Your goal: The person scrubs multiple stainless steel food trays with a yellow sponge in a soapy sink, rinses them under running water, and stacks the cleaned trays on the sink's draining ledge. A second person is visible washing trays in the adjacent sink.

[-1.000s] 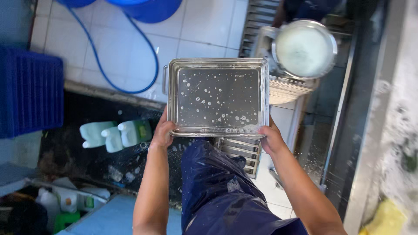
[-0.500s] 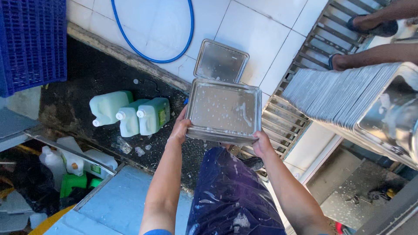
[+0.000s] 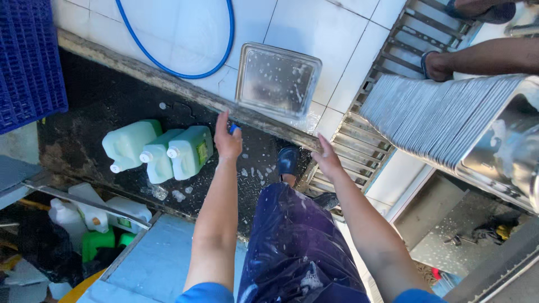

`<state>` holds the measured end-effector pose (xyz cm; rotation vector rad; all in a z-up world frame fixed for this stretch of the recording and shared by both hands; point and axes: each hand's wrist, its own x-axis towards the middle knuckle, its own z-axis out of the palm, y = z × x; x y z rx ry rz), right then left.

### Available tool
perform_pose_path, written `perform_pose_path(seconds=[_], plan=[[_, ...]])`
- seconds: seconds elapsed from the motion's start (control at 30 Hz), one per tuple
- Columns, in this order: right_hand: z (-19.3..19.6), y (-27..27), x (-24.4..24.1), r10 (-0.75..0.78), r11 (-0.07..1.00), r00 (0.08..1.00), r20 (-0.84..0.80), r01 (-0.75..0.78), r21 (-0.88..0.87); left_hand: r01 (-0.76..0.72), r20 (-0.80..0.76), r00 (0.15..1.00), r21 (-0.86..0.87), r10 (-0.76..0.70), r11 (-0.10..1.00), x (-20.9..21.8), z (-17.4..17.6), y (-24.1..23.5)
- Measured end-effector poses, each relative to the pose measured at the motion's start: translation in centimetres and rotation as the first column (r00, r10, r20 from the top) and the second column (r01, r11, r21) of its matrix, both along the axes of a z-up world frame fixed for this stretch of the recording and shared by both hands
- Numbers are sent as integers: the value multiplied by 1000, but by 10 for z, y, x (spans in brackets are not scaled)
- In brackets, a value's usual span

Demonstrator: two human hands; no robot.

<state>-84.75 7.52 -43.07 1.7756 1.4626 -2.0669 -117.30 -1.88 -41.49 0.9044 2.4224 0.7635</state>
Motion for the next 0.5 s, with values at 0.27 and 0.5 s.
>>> perform_pose_path(seconds=[0.27, 0.5], plan=[[67, -59, 73, -295, 944, 945, -140, 266, -194, 422, 320, 858, 7, -402, 907, 150, 57, -5], [144, -68, 171, -678, 705, 681, -277, 709, 17, 766, 473, 475, 193, -742, 613, 331, 156, 80]])
